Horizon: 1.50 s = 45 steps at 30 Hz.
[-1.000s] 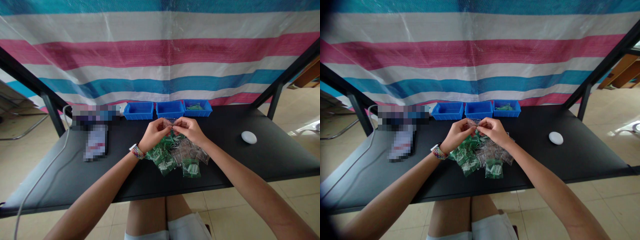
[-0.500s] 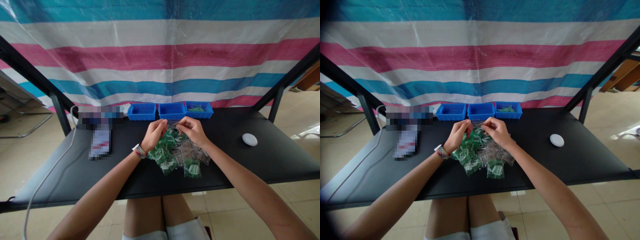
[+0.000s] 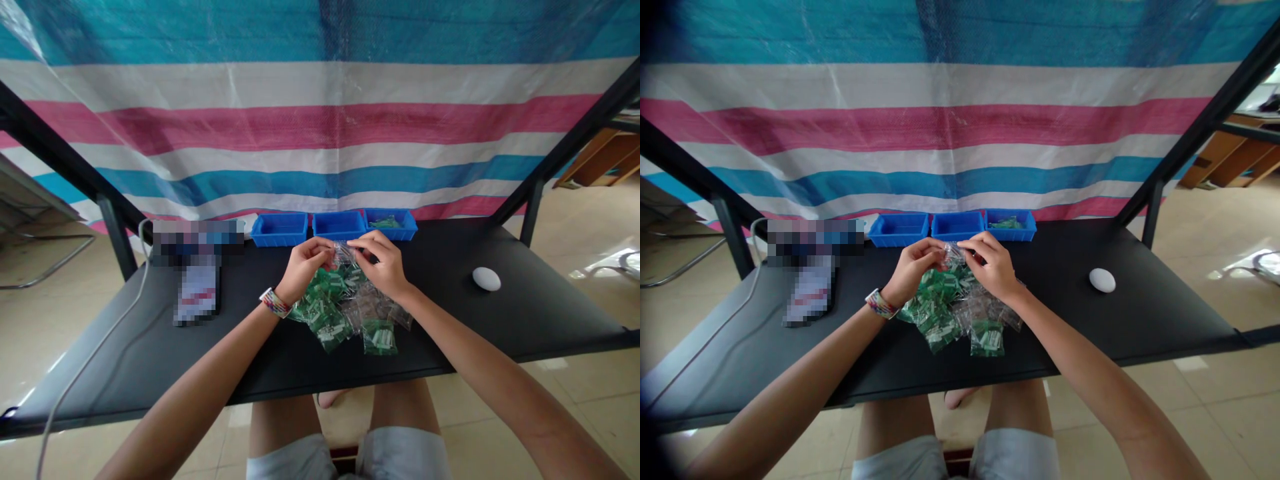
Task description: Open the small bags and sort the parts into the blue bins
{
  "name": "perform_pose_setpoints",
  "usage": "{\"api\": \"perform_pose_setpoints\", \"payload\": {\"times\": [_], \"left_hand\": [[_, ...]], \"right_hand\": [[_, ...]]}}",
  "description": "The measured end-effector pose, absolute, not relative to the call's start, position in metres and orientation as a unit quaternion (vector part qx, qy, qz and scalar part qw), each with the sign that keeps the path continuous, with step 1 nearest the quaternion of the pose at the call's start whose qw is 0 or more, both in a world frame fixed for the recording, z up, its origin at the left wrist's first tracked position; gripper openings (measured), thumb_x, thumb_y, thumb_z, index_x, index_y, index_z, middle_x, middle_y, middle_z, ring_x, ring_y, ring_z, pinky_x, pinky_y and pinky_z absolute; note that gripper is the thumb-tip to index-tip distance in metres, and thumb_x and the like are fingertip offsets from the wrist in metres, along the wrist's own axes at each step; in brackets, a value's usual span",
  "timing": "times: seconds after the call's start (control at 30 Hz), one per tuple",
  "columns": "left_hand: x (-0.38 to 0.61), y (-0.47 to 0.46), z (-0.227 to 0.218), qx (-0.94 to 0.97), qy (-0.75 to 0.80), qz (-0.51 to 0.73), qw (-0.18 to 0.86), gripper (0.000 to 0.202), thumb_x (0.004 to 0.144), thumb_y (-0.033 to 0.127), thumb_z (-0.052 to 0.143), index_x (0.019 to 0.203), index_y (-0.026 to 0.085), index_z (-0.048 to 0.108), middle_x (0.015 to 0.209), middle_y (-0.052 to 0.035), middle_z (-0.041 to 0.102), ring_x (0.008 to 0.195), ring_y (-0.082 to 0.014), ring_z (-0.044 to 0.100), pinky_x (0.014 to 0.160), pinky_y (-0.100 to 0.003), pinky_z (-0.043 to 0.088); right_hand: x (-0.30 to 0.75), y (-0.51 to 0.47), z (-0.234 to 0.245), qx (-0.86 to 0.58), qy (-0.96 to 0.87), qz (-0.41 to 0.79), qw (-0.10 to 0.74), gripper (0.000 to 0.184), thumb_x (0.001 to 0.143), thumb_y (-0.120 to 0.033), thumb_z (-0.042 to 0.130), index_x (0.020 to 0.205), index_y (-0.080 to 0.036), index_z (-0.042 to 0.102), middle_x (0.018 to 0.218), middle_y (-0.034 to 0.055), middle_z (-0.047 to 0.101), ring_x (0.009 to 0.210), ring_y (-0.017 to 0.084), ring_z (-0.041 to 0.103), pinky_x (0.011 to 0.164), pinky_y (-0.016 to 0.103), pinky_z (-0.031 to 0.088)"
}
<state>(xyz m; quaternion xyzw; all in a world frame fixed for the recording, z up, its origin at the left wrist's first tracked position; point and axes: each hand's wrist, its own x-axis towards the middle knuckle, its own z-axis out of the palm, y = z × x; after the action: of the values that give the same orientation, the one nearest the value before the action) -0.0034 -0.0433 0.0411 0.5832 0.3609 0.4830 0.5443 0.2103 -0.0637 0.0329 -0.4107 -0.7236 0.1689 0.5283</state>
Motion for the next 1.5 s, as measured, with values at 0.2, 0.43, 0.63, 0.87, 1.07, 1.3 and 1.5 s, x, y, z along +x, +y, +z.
{"api": "perform_pose_setpoints", "payload": {"times": [0.2, 0.43, 0.63, 0.87, 1.07, 1.3, 1.5], "left_hand": [[-0.004, -0.043, 0.044, 0.609, 0.378, 0.502, 0.485, 0.03, 0.088, 0.043, 0.08, 0.1, 0.017, 0.071, 0.086, -0.0033, 0.076, 0.068, -0.0169, 0.077, 0.061, -0.025, 0.056], [0.0, -0.046, 0.04, 0.628, 0.344, 0.479, 0.508, 0.036, 0.086, 0.043, 0.086, 0.104, 0.017, 0.069, 0.082, -0.0016, 0.074, 0.071, -0.0167, 0.075, 0.064, -0.025, 0.058], [-0.016, -0.023, 0.034, 0.567, 0.403, 0.577, 0.429, 0.029, 0.085, 0.039, 0.084, 0.098, 0.018, 0.07, 0.077, 0.002, 0.068, 0.057, -0.0112, 0.067, 0.057, -0.023, 0.054], [-0.05, 0.01, 0.028, 0.443, 0.485, 0.662, 0.362, 0.028, 0.086, 0.038, 0.08, 0.099, 0.017, 0.068, 0.074, 0.0019, 0.068, 0.05, -0.0089, 0.064, 0.047, -0.019, 0.048], [-0.044, 0.007, 0.031, 0.38, 0.454, 0.67, 0.447, 0.044, 0.085, 0.032, 0.085, 0.119, 0.019, 0.061, 0.099, -0.005, 0.078, 0.062, -0.0124, 0.075, 0.056, -0.023, 0.058], [-0.026, -0.011, 0.031, 0.517, 0.414, 0.609, 0.436, 0.031, 0.082, 0.028, 0.077, 0.107, 0.017, 0.064, 0.093, -0.0027, 0.073, 0.061, -0.0133, 0.075, 0.056, -0.025, 0.061], [-0.015, -0.026, 0.037, 0.586, 0.397, 0.549, 0.444, 0.025, 0.084, 0.027, 0.07, 0.107, 0.017, 0.069, 0.09, -0.0019, 0.071, 0.061, -0.0119, 0.073, 0.055, -0.023, 0.057]], "right_hand": [[0.202, -0.062, 0.025, -0.369, -0.638, 0.41, 0.537, 0.042, 0.106, -0.054, 0.059, 0.137, -0.027, 0.064, 0.107, 0.0036, 0.069, 0.066, 0.016, 0.069, 0.065, 0.033, 0.056], [0.198, -0.06, 0.03, -0.403, -0.601, 0.416, 0.55, 0.046, 0.094, -0.051, 0.077, 0.13, -0.025, 0.063, 0.095, 0.0014, 0.071, 0.059, 0.016, 0.068, 0.058, 0.032, 0.055], [0.204, -0.058, 0.028, -0.421, -0.618, 0.382, 0.543, 0.052, 0.098, -0.061, 0.07, 0.134, -0.024, 0.062, 0.105, 0.0064, 0.079, 0.063, 0.016, 0.071, 0.06, 0.031, 0.055], [0.215, -0.048, 0.03, -0.427, -0.606, 0.375, 0.557, 0.05, 0.096, -0.063, 0.07, 0.125, -0.023, 0.065, 0.088, 0.0006, 0.073, 0.06, 0.015, 0.068, 0.061, 0.03, 0.055], [0.238, -0.037, 0.04, -0.446, -0.603, 0.368, 0.55, 0.033, 0.095, -0.051, 0.07, 0.108, -0.021, 0.069, 0.076, -0.0005, 0.07, 0.055, 0.014, 0.063, 0.057, 0.029, 0.051], [0.278, -0.042, 0.068, -0.41, -0.765, 0.446, 0.218, 0.026, 0.079, -0.034, 0.085, 0.099, -0.018, 0.08, 0.089, 0.0033, 0.075, 0.063, 0.013, 0.058, 0.057, 0.026, 0.044], [0.288, -0.041, 0.068, -0.417, -0.8, 0.426, 0.07, 0.031, 0.068, -0.031, 0.092, 0.097, -0.019, 0.084, 0.084, 0.0017, 0.072, 0.069, 0.015, 0.059, 0.061, 0.026, 0.043]]}}
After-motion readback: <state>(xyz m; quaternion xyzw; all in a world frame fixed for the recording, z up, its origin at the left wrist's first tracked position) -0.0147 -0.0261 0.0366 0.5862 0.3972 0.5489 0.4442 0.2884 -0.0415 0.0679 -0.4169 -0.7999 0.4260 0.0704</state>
